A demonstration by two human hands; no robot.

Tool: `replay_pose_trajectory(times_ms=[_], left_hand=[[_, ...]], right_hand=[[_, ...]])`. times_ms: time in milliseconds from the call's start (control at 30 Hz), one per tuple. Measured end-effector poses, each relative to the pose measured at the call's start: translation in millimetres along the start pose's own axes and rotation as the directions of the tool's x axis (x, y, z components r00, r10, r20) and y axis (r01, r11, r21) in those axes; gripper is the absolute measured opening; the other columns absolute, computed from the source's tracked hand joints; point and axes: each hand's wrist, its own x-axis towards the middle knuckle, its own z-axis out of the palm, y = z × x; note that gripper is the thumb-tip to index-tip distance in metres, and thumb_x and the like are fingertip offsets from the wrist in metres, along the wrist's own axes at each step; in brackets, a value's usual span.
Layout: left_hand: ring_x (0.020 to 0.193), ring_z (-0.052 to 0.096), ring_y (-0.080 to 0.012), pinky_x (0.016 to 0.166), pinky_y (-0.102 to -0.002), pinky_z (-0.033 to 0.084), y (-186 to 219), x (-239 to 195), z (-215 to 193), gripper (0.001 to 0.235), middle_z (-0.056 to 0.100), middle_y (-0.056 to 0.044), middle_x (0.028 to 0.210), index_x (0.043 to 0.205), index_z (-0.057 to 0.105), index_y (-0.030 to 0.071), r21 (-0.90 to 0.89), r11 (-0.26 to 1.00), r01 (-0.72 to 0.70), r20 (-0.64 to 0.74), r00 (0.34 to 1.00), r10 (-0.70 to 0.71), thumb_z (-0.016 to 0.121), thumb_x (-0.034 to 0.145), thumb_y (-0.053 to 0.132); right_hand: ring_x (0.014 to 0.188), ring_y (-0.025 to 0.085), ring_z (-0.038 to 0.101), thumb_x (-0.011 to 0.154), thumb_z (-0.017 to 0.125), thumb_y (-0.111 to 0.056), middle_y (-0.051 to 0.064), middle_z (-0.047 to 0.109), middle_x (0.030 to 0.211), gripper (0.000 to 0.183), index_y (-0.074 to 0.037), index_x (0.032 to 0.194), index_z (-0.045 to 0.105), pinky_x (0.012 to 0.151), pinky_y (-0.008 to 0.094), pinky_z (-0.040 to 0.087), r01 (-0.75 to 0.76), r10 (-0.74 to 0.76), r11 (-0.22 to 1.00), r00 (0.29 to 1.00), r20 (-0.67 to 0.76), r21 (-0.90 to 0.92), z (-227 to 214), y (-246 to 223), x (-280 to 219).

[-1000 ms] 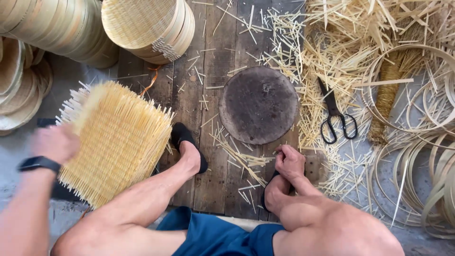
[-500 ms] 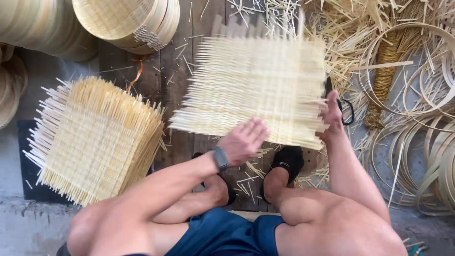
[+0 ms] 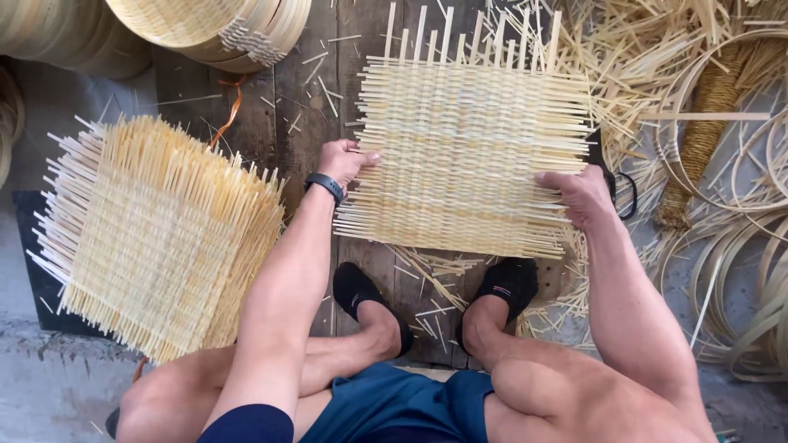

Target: The person is weaving a circular bamboo lid, fitting it into a bamboo rim, and trimming the edges using scissors.

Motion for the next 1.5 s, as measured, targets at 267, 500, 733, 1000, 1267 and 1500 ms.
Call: replay_pose_trajectory(times_ms=[267, 500, 733, 1000, 1267, 1500], left_hand=[[0.077, 0.075, -0.0163, 0.071, -0.028, 0.061, 6, -12, -3, 0.032, 0.078, -0.014, 0.092, 0.103, 0.071, -0.005, -0.14, 0.99, 0.017, 0.096, 0.995, -0.003, 0.086, 0.075, 0.002], [0.077, 0.073, -0.0152, 0.07, -0.027, 0.06, -8, -6, -3, 0.035, 0.076, -0.014, 0.093, 0.103, 0.065, -0.003, -0.144, 0.989, -0.018, 0.021, 1.0, 0.021, 0.087, 0.076, 0.001], [0.082, 0.075, -0.0176, 0.074, -0.029, 0.062, -1, -10, 1, 0.054, 0.076, -0.016, 0.099, 0.12, 0.057, -0.006, -0.117, 0.992, -0.039, 0.008, 0.999, 0.04, 0.086, 0.075, 0.0], [0.118, 0.06, -0.0391, 0.102, -0.056, 0.05, 71, -86, 30, 0.085, 0.063, -0.027, 0.125, 0.136, 0.052, -0.002, 0.707, 0.493, -0.507, -0.199, 0.526, 0.827, 0.09, 0.076, 0.044], [0.081, 0.059, -0.0075, 0.069, -0.025, 0.052, 178, -185, 138, 0.05, 0.063, 0.004, 0.092, 0.123, 0.063, 0.011, -0.86, 0.498, -0.11, 0.261, 0.743, 0.616, 0.056, 0.1, 0.054], [0.047, 0.031, -0.0069, 0.042, -0.026, 0.027, 145, -155, 48, 0.037, 0.039, 0.006, 0.058, 0.089, 0.06, 0.01, -0.902, 0.406, 0.146, 0.319, 0.859, 0.4, 0.062, 0.104, 0.043]], right_hand=[[0.095, 0.023, 0.074, 0.074, 0.08, -0.003, 0.014, 0.075, 0.111, 0.051, 0.007, 0.121, 0.067, 0.087, 0.037, 0.062, -0.01, 0.012, 0.993, 1.0, -0.017, 0.117, -6, 6, -3], [0.092, 0.019, 0.066, 0.09, 0.079, -0.014, 0.009, 0.068, 0.104, 0.022, -0.004, 0.107, 0.07, 0.08, 0.034, 0.054, 0.038, -0.578, 0.748, 0.527, -0.622, -0.663, -122, 34, 24], [0.088, 0.03, 0.063, 0.092, 0.079, -0.011, 0.011, 0.066, 0.1, 0.013, -0.016, 0.102, 0.075, 0.084, 0.048, 0.049, 0.015, -0.704, 0.157, 0.703, -0.101, -0.988, -238, 73, 43], [0.081, 0.019, 0.061, 0.103, 0.061, 0.006, 0.009, 0.062, 0.092, 0.013, -0.001, 0.094, 0.057, 0.071, 0.037, 0.051, 0.146, -0.865, 0.082, 0.501, 0.002, -0.986, -226, -23, -18], [0.071, 0.016, 0.059, 0.104, 0.069, 0.0, 0.008, 0.061, 0.08, 0.006, -0.001, 0.098, 0.066, 0.058, 0.029, 0.05, 0.633, -0.75, -0.347, 0.255, 0.61, -0.692, 20, -133, -145], [0.12, 0.046, 0.052, 0.1, 0.068, -0.048, 0.034, 0.053, 0.128, 0.074, 0.013, 0.136, 0.044, 0.102, 0.057, 0.047, 0.278, -0.871, -0.477, -0.026, 0.49, -0.834, 1, -216, -164]])
